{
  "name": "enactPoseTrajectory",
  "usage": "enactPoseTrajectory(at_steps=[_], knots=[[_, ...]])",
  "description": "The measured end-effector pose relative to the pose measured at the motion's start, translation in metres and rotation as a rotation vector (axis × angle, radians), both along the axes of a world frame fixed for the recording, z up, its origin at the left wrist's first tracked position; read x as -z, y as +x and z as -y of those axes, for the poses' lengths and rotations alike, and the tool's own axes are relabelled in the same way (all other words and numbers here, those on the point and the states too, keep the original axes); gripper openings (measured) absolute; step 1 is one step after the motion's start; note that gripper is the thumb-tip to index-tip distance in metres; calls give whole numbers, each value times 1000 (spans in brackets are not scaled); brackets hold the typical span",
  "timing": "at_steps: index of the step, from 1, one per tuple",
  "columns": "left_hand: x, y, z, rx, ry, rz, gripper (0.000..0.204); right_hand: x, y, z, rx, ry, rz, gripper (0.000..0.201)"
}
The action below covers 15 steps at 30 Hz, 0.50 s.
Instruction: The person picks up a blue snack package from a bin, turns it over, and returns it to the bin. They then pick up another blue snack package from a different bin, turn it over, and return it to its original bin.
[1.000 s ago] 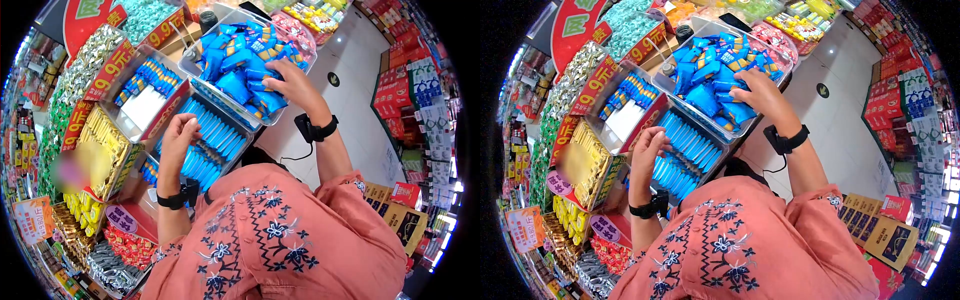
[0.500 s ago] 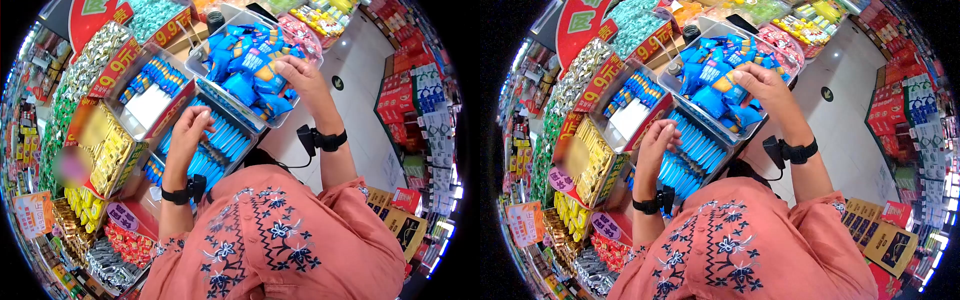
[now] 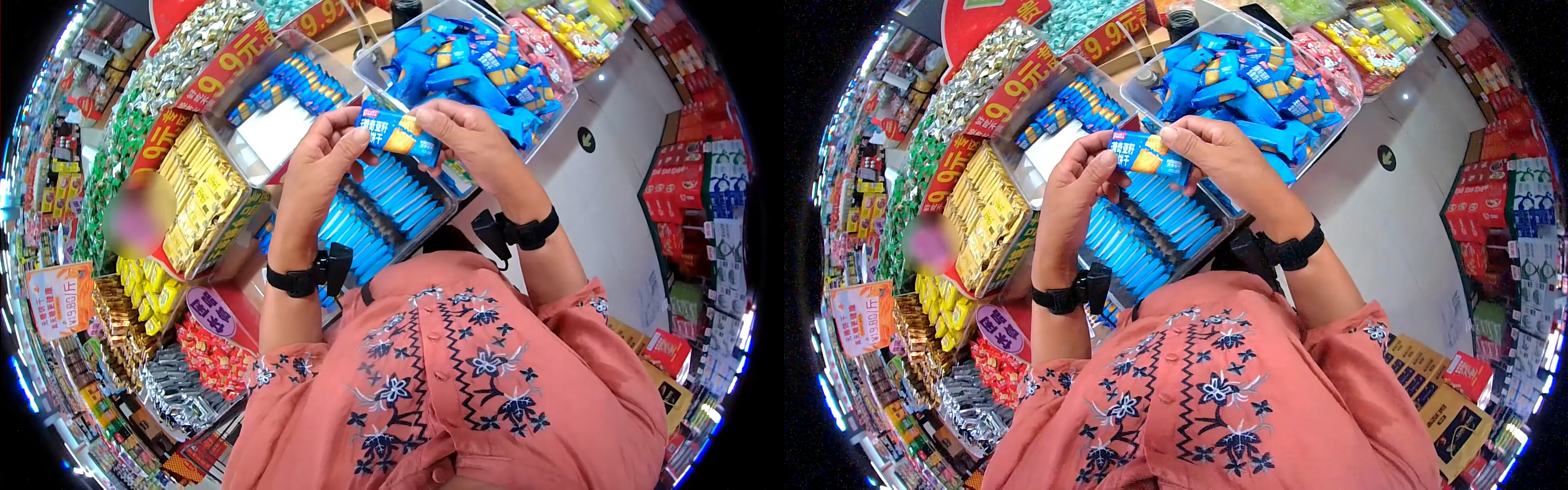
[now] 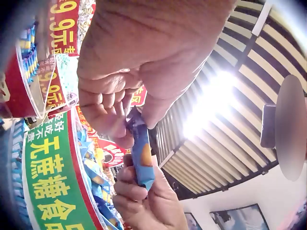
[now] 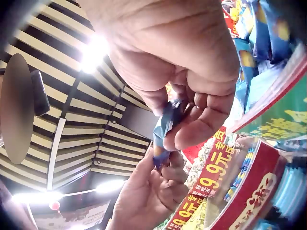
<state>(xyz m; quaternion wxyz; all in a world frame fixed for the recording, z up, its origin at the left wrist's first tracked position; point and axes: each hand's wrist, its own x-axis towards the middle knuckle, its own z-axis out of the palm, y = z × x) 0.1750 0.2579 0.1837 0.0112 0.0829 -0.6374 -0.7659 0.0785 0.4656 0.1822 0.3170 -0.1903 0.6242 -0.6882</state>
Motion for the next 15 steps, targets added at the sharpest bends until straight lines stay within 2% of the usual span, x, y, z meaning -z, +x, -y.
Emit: enactPoseTrajectory(at_steps=[7,10,11,14,15], knots=[[10,0,14,-97,38,3,45,0,5,17,-1,-188,269,37],[13,-1,28,-37,-48,43,46,9,6,29,27,-101,118,35],[13,-3,36,13,-133,31,49,10,5,32,2,-86,90,34],[15,-8,54,-7,-640,-118,48,30,5,45,-44,-18,-39,34],[11,-9,61,40,-741,-157,44,38,7,50,-42,41,-87,34]])
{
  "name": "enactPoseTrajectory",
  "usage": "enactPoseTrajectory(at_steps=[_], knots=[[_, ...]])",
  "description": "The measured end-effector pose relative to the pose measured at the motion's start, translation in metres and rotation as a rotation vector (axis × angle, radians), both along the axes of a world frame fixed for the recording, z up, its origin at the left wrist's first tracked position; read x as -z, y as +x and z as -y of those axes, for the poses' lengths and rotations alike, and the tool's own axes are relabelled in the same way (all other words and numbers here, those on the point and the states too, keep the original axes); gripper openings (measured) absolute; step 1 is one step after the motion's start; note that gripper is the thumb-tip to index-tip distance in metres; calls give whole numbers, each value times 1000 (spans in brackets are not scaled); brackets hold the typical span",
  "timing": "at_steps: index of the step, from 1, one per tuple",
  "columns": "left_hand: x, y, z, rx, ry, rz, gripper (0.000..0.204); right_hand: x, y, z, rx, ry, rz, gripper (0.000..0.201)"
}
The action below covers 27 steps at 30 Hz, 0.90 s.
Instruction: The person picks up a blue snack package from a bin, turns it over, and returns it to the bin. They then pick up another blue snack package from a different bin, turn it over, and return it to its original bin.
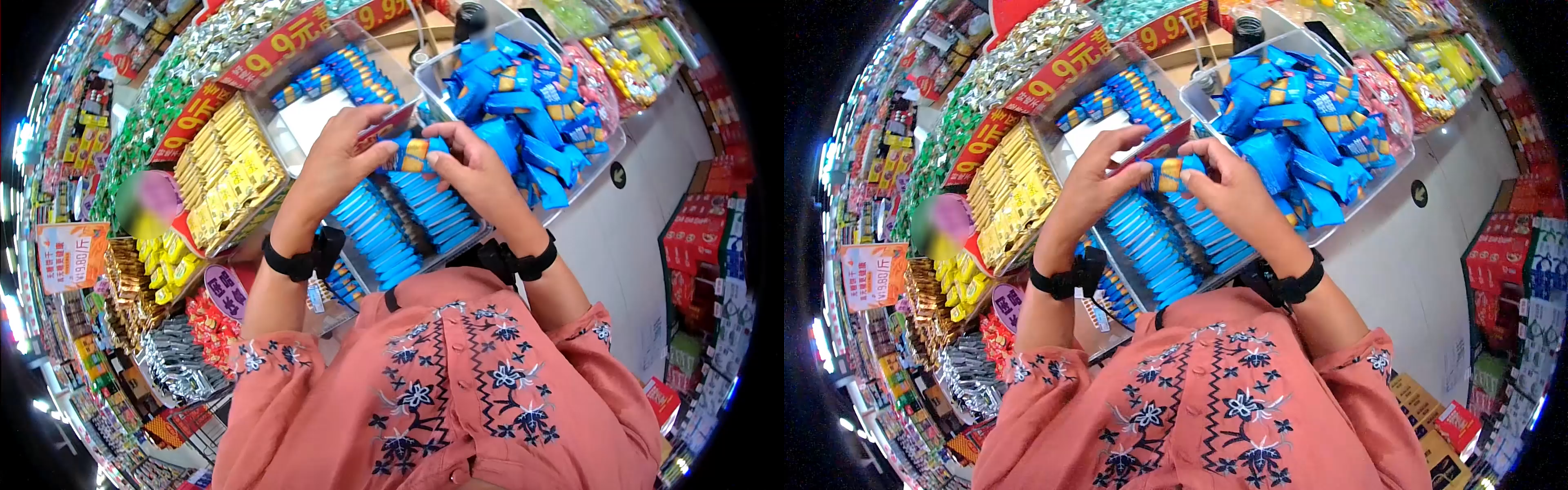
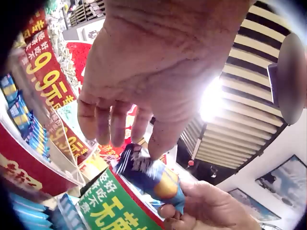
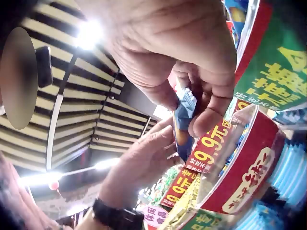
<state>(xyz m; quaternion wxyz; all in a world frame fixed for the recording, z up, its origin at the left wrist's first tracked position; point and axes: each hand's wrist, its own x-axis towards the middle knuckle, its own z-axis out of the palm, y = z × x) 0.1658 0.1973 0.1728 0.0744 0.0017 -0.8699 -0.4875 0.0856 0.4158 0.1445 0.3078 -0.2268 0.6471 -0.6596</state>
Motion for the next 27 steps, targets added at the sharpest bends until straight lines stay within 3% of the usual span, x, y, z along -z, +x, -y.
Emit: enactPoseTrajectory(at_steps=[1,3,10,13,15,18,22,27], knots=[[-7,-3,6,86,-198,-15,39,5,3,5,14,-24,-31,33],[-4,-8,15,180,-303,-1,35,23,6,16,25,-33,-135,34],[7,-38,45,468,-298,312,26,41,1,46,24,-44,6,41],[4,-53,70,374,-143,515,24,49,-1,63,92,-49,-20,50],[9,-73,109,269,-242,448,23,62,-2,71,142,-51,-95,53],[16,-105,167,95,-714,427,30,60,0,71,52,-39,67,55],[67,-133,215,25,-1150,532,27,63,4,72,-12,-26,166,54],[127,-145,242,-10,-1235,612,28,62,4,70,-15,-45,250,53]])
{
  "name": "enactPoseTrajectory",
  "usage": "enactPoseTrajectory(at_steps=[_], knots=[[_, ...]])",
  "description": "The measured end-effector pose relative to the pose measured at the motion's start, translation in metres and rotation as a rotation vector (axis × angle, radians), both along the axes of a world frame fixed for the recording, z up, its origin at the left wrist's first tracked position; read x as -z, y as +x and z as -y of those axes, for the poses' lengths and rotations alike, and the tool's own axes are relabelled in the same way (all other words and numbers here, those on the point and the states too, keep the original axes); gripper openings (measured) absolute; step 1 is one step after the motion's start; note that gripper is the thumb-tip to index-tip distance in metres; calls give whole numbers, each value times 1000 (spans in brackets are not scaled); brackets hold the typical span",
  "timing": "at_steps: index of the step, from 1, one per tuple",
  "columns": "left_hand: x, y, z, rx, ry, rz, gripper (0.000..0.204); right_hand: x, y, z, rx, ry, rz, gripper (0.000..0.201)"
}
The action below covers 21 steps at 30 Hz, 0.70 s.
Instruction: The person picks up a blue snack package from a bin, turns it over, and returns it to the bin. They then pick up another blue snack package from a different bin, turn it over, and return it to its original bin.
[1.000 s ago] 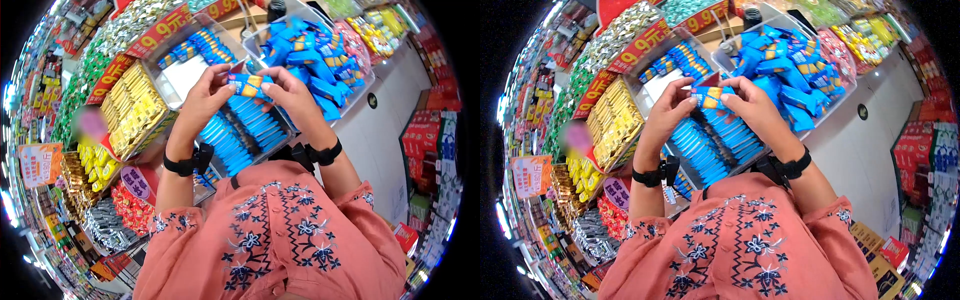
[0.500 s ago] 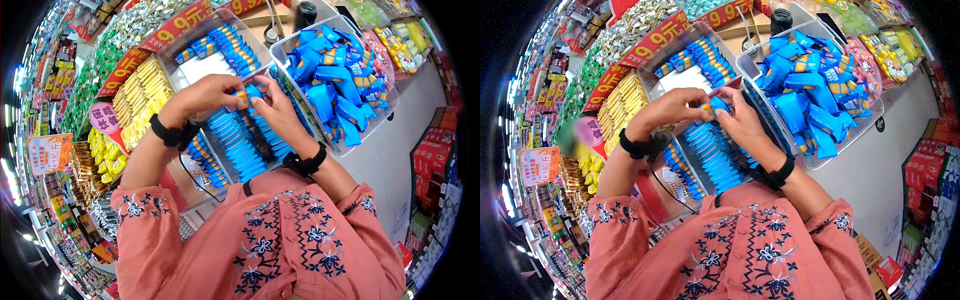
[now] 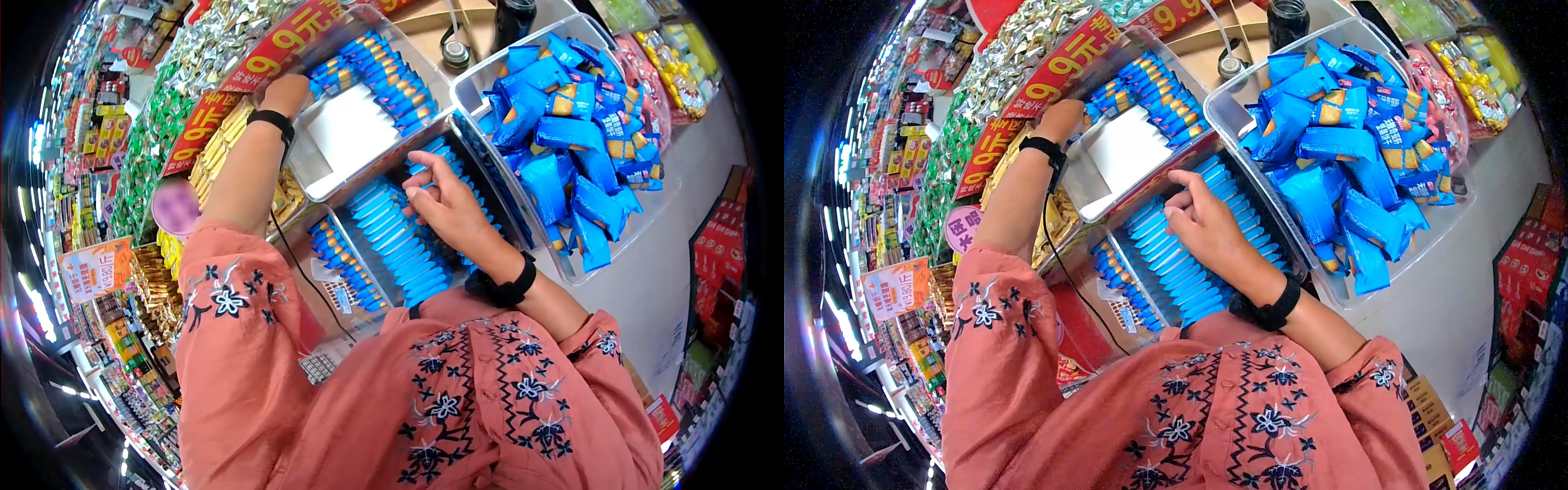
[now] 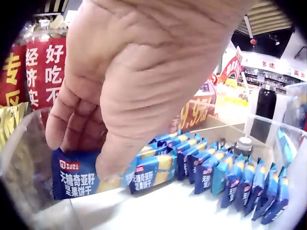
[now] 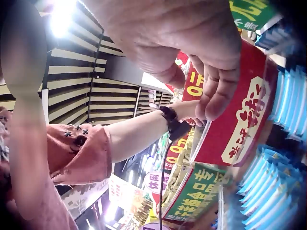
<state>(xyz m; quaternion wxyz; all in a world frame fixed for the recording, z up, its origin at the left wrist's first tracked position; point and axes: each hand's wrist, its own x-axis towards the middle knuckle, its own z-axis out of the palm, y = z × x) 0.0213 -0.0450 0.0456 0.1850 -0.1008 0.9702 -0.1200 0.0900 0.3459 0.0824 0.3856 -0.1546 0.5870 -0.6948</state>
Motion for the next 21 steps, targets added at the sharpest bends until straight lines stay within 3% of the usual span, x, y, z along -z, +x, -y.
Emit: enactPoseTrajectory(at_steps=[13,16,19,21], knots=[[18,-13,14,22,-34,79,22,16,-1,0,-53,14,46,47],[20,-18,5,-82,-40,151,23,16,-2,0,-63,38,38,47],[15,-18,-4,-24,-51,186,25,21,-2,-2,-53,15,40,46],[4,-20,-12,-104,-40,212,25,22,-3,-4,-55,7,30,45]])
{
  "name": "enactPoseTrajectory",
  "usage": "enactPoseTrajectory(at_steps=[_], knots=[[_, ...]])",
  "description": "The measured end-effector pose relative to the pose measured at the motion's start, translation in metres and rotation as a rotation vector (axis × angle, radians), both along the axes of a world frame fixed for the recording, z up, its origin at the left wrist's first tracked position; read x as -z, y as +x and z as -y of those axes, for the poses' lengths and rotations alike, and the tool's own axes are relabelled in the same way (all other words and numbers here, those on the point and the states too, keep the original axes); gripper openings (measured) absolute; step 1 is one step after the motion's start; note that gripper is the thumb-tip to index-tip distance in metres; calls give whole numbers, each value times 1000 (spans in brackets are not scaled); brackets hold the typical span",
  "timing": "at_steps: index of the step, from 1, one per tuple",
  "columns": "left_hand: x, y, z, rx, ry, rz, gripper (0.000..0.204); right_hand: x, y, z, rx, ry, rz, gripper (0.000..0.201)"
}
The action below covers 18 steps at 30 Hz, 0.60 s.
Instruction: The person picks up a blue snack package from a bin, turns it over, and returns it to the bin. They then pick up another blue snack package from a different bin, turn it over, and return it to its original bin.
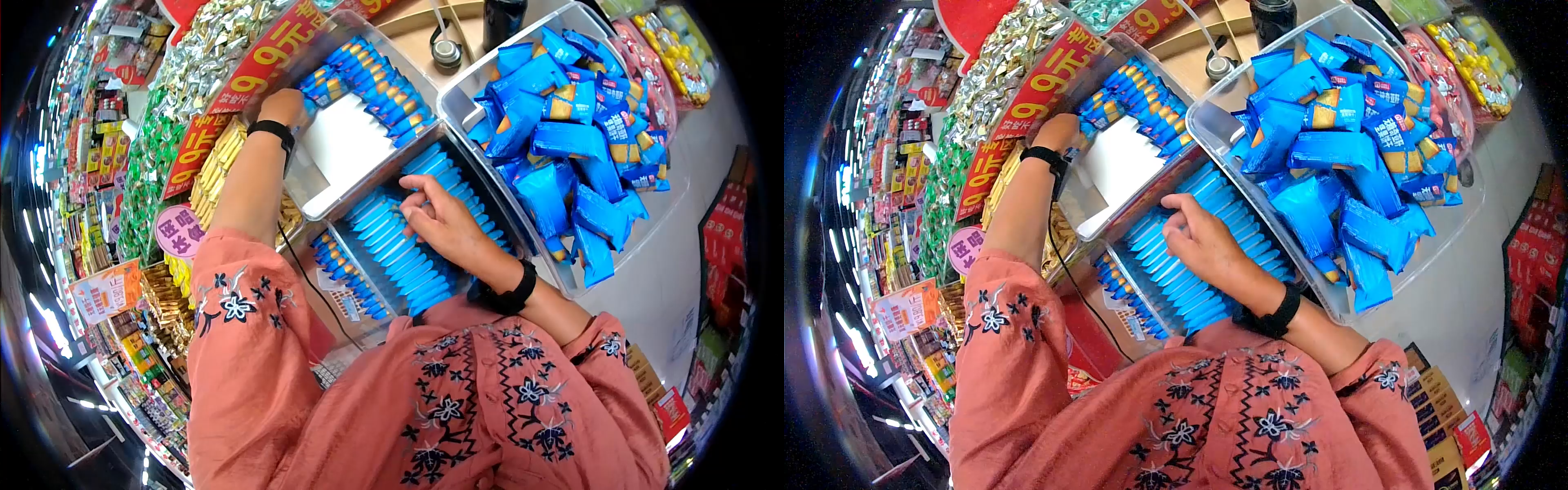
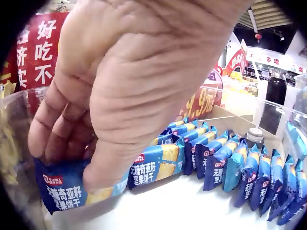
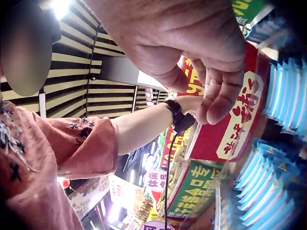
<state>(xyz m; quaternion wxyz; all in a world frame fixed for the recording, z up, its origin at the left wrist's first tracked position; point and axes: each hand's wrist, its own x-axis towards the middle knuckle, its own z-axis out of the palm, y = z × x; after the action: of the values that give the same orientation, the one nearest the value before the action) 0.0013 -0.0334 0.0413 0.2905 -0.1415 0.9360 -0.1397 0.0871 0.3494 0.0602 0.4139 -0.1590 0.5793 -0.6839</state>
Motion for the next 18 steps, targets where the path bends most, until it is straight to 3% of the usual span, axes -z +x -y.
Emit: enactPoseTrajectory(at_steps=[5,11,18], knots=[[-9,-6,1,0,3,41,25,0,1,1,-15,9,-11,44],[7,-3,11,23,-45,-67,20,6,4,1,-23,17,6,44],[30,6,28,202,-110,-189,17,6,0,2,-19,40,60,44]])
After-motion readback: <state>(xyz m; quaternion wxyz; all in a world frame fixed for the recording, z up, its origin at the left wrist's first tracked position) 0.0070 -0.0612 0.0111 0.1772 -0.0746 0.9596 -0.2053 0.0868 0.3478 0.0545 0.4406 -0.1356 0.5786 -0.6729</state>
